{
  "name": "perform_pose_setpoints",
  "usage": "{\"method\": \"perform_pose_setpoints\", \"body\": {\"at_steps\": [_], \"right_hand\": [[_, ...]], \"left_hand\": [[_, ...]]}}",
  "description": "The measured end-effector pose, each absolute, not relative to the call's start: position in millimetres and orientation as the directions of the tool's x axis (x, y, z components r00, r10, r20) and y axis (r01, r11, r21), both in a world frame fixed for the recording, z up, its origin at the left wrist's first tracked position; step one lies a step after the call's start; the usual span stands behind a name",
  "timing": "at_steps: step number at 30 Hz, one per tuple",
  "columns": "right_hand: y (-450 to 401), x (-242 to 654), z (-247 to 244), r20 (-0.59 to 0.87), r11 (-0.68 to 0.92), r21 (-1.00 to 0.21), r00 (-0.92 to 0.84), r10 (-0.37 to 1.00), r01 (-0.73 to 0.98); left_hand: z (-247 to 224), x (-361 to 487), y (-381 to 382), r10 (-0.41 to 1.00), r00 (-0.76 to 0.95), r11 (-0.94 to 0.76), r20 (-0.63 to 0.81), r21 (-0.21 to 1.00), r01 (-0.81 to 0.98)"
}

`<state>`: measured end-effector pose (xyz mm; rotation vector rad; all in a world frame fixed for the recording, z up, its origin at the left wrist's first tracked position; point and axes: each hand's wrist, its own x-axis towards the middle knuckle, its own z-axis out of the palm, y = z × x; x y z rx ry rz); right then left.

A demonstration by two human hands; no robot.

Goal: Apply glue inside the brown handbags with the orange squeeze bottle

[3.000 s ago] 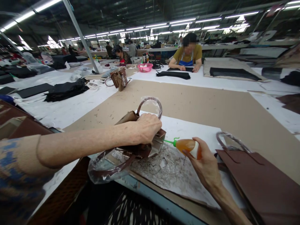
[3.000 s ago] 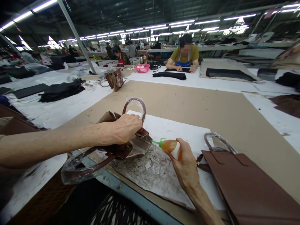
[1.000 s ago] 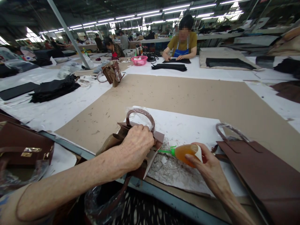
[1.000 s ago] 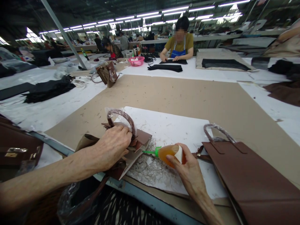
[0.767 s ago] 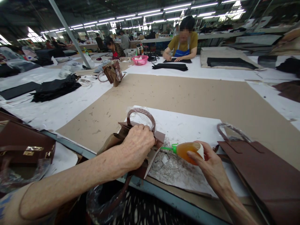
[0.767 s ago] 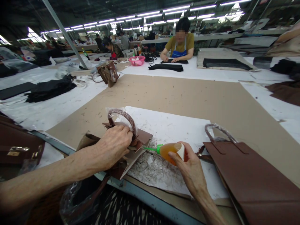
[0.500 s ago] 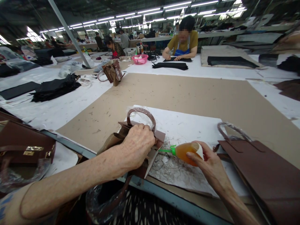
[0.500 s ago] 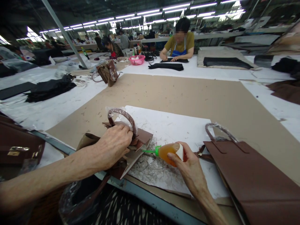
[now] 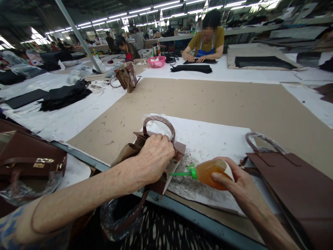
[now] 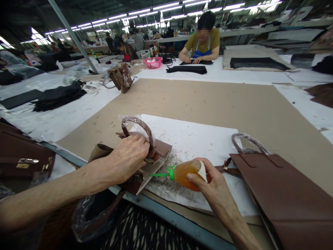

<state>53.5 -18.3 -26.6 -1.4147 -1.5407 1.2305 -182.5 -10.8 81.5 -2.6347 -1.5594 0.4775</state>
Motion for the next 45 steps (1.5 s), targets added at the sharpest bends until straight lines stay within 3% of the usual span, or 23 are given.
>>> {"method": "perform_pose_setpoints", "body": {"at_steps": [11,16,28,37,45], "right_hand": [[-43,37,-1,-0.199,-0.17,-0.964,-0.13,0.971,0.206],[-46,42,-6,-0.239,-0.208,-0.959,-0.152,0.959,0.193],[-46,46,-26,-0.336,-0.352,-0.934,-0.191,0.922,-0.056],[-54,42,-21,-0.354,-0.365,-0.93,-0.156,0.922,-0.05],[-59,45,-26,-0.308,-0.303,-0.951,-0.254,0.917,0.059]], "left_hand": [[79,-181,-10,0.865,0.449,-0.494,-0.223,-0.217,0.842],[80,-181,-10,0.863,0.452,-0.496,-0.225,-0.211,0.842],[79,-182,-9,0.864,0.457,-0.497,-0.211,-0.211,0.842],[81,-181,-10,0.861,0.453,-0.501,-0.232,-0.222,0.837],[82,-179,-10,0.865,0.44,-0.489,-0.241,-0.21,0.847]]}}
